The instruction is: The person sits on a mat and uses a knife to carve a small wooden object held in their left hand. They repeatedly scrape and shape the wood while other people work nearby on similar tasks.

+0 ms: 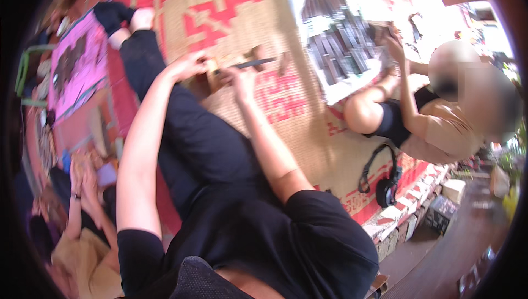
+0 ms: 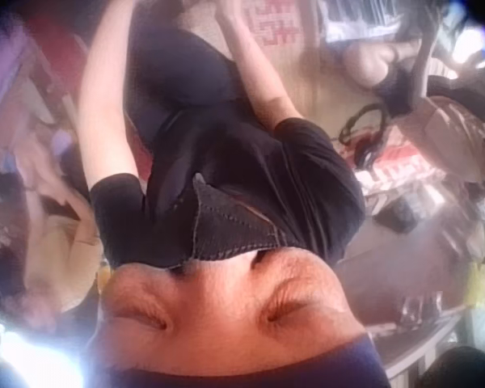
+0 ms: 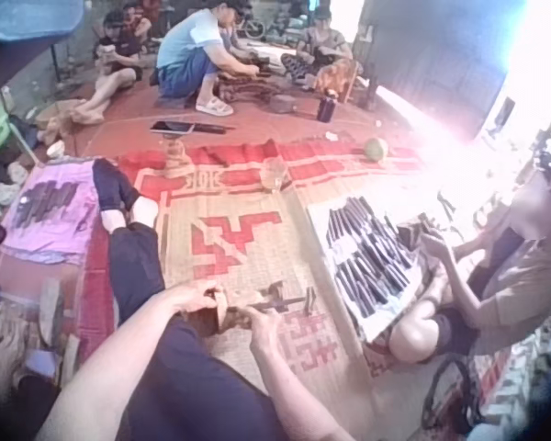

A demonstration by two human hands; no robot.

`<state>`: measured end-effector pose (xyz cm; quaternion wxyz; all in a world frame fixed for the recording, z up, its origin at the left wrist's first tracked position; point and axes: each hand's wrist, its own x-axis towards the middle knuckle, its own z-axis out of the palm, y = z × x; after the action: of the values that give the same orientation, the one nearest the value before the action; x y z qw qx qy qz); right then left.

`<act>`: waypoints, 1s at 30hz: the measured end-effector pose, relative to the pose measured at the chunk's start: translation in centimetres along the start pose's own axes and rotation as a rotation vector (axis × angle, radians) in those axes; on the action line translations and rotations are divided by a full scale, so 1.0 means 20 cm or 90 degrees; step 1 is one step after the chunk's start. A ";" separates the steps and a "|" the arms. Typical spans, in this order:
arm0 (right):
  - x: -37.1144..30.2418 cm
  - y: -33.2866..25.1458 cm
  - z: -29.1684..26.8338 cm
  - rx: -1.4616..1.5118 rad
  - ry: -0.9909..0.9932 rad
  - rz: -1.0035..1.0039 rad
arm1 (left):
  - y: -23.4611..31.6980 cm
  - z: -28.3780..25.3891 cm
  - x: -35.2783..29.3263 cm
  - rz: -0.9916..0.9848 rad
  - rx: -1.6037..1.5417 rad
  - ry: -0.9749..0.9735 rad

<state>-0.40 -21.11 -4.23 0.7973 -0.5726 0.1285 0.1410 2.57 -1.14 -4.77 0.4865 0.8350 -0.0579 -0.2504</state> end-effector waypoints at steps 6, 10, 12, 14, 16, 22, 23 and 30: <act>0.03 0.00 -0.02 -0.038 0.044 -0.008 | 0.01 0.00 -0.04 -0.022 -0.022 -0.003; -0.01 -0.03 0.02 -0.003 0.022 0.004 | 0.03 0.00 -0.03 -0.042 -0.015 -0.009; -0.02 -0.04 0.05 0.006 0.014 0.030 | 0.06 -0.01 -0.05 -0.067 -0.040 -0.005; 0.01 -0.03 0.01 -0.008 0.040 0.019 | 0.01 0.01 -0.03 -0.049 -0.009 -0.001; 0.03 -0.03 -0.03 -0.039 0.030 0.019 | 0.00 0.01 -0.03 -0.048 0.008 -0.001; 0.00 -0.02 0.02 -0.018 0.018 0.031 | -0.01 0.01 -0.03 -0.061 -0.027 -0.005; 0.00 -0.01 0.02 -0.028 0.011 0.027 | -0.02 0.01 -0.02 -0.063 -0.047 -0.007; 0.00 -0.03 0.00 -0.028 0.044 0.005 | 0.00 0.01 -0.02 -0.049 0.016 0.035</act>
<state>-0.14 -21.28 -3.70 0.7793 -0.5938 0.1550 0.1271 2.02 -1.12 -4.78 0.4673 0.8493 -0.0159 -0.2451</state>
